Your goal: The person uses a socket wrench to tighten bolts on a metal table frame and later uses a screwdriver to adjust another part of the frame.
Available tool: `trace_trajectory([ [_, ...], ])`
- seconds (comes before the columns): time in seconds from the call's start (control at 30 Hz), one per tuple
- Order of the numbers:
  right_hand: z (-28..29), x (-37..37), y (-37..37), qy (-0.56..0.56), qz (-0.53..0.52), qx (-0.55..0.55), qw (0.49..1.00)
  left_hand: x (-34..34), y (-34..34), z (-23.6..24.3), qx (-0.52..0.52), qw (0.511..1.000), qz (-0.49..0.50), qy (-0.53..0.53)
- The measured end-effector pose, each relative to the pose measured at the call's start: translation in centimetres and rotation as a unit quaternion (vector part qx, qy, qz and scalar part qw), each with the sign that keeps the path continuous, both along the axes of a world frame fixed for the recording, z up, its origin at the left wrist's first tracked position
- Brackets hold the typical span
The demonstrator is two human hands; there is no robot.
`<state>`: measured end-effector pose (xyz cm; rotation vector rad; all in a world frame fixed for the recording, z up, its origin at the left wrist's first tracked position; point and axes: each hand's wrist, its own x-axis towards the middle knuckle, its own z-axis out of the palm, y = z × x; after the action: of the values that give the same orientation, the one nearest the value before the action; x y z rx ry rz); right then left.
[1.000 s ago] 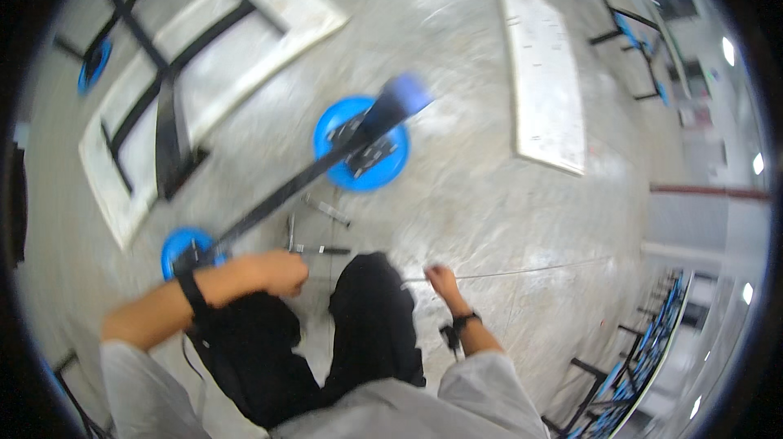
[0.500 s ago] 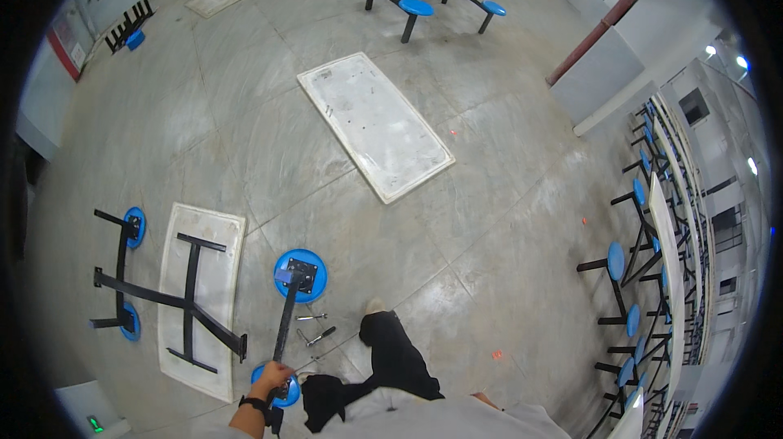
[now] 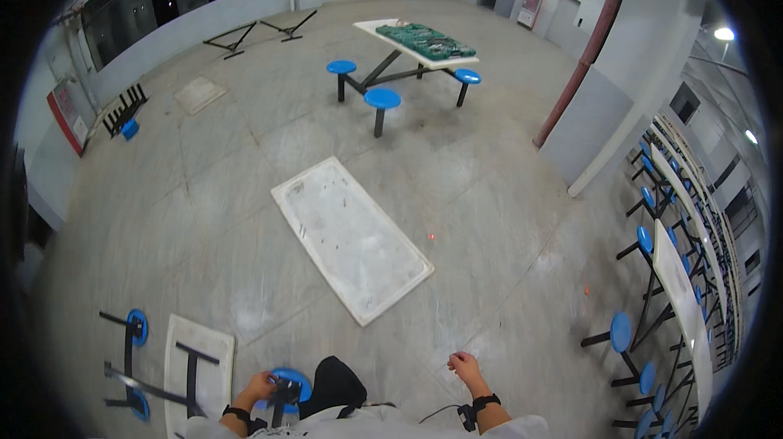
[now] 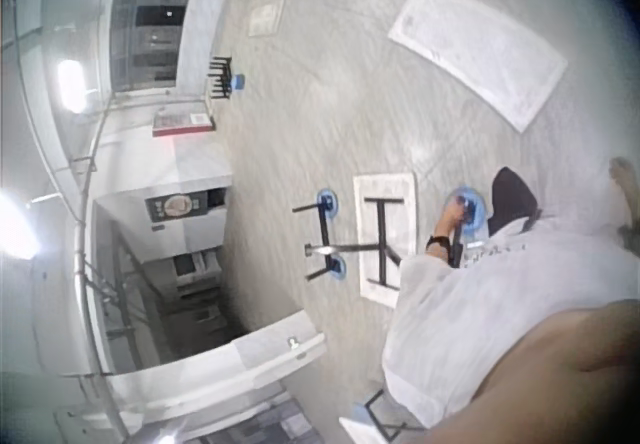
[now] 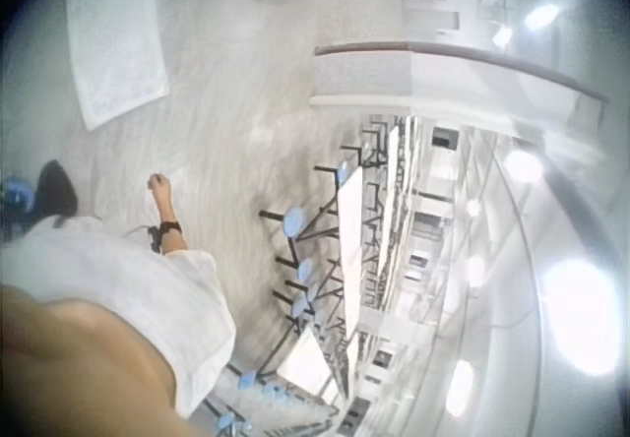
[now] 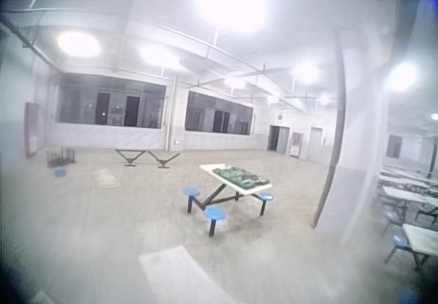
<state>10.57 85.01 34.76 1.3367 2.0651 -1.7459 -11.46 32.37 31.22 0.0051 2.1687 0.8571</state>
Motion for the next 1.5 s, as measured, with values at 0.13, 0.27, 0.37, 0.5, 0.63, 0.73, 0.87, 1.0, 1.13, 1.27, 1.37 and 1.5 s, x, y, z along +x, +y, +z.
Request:
trace_trajectory([
  [0.13, -0.1, -5.6, 5.4, 0.005, -0.023, -0.038, 0.999, -9.0, 7.5, -2.5, -0.027, 0.989, -0.128, 0.068],
  [0.27, -0.5, -2.3, 6.7, -0.088, 0.022, 0.01, 0.996, -17.9, 13.6, -4.4, -0.07, 0.971, -0.214, -0.08],
  [0.37, 2.4, 1.3, 9.6, -0.186, -0.005, -0.038, 0.982, -25.3, 22.6, -1.8, 0.012, 0.895, -0.421, 0.149],
  [0.5, 5.4, 2.4, 16.0, -0.243, -0.223, -0.124, 0.936, -29.5, 41.8, 6.8, 0.075, 0.987, -0.14, -0.036],
  [0.63, 7.9, -7.8, 22.5, -0.304, -0.148, -0.145, 0.93, -35.3, 43.6, 3.7, 0.105, 0.993, -0.008, -0.061],
  [0.73, 3.5, -11.8, 33.8, -0.179, 0.052, -0.095, 0.978, -31.9, 40.7, -2.0, 0.015, 0.998, 0.047, 0.033],
  [0.87, 0.8, -22.8, 51.8, -0.105, -0.041, 0.095, 0.989, -26.7, 46.3, 3.6, -0.097, 0.971, 0.085, -0.201],
  [1.0, 5.1, -38.5, 60.8, 0.061, -0.16, 0.049, 0.984, -26.6, 52.1, 6.1, -0.131, 0.935, 0.202, -0.26],
  [1.13, 5.1, -45.8, 65.6, -0.058, 0.043, 0.003, 0.997, -30.2, 56.7, 4.8, -0.119, 0.949, 0.135, -0.261],
  [1.27, -1.4, -49.5, 68.3, -0.178, 0.2, 0.16, 0.95, -42.8, 66.9, 0.1, -0.011, 0.956, 0.234, -0.175],
  [1.37, -2.2, -49.2, 67.3, -0.146, 0.162, 0.106, 0.97, -55.6, 75.5, 1.1, 0.046, 0.99, 0.121, -0.061],
  [1.5, 9.5, -59.1, 69.9, -0.123, 0.165, 0.07, 0.976, -62.4, 79.7, 4.3, 0.08, 0.996, -0.008, 0.031],
])
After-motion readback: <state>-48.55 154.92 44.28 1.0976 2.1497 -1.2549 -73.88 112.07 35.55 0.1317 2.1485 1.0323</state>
